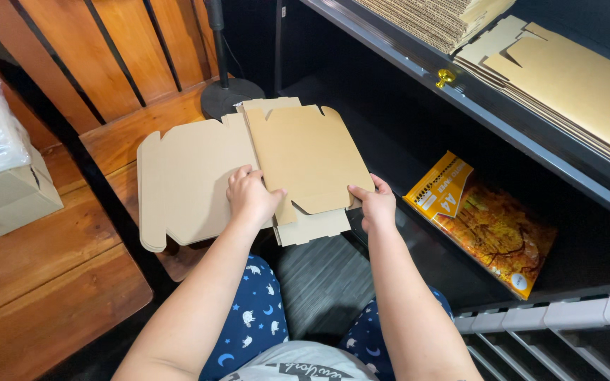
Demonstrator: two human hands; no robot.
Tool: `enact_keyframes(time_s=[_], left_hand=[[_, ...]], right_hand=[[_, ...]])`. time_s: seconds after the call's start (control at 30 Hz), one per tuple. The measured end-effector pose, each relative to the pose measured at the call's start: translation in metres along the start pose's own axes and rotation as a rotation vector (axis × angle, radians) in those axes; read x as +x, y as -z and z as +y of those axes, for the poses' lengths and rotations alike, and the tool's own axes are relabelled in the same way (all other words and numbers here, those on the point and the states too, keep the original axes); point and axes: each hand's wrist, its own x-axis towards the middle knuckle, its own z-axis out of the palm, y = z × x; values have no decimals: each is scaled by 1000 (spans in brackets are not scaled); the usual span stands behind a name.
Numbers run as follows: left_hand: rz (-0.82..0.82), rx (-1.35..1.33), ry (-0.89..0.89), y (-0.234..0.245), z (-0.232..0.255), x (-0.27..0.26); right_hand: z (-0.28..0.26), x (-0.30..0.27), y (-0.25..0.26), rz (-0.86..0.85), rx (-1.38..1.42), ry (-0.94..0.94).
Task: The person sits on the floor and repeatedly picks up stacks of flat cardboard pieces from a wooden bench. They place the cardboard onto a black metal shelf, aligning it with other pieces already stored there.
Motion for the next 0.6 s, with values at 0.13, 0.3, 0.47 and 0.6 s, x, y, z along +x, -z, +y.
enact_keyframes(time_s=[0.13, 0.3, 0.47, 0.6], left_hand=[[62, -209, -9, -10, -4, 11], [-80, -956, 94, -34, -11, 24], [-195, -1163, 97, -39, -11, 28], [-252, -1304, 80, -44, -18, 31]], right_hand=[[-1, -2, 3, 28, 14, -17], [-9, -4, 4, 43, 35, -17], [-28, -14, -2, -5, 227, -104], [-37, -18, -6, -42, 413, -210]])
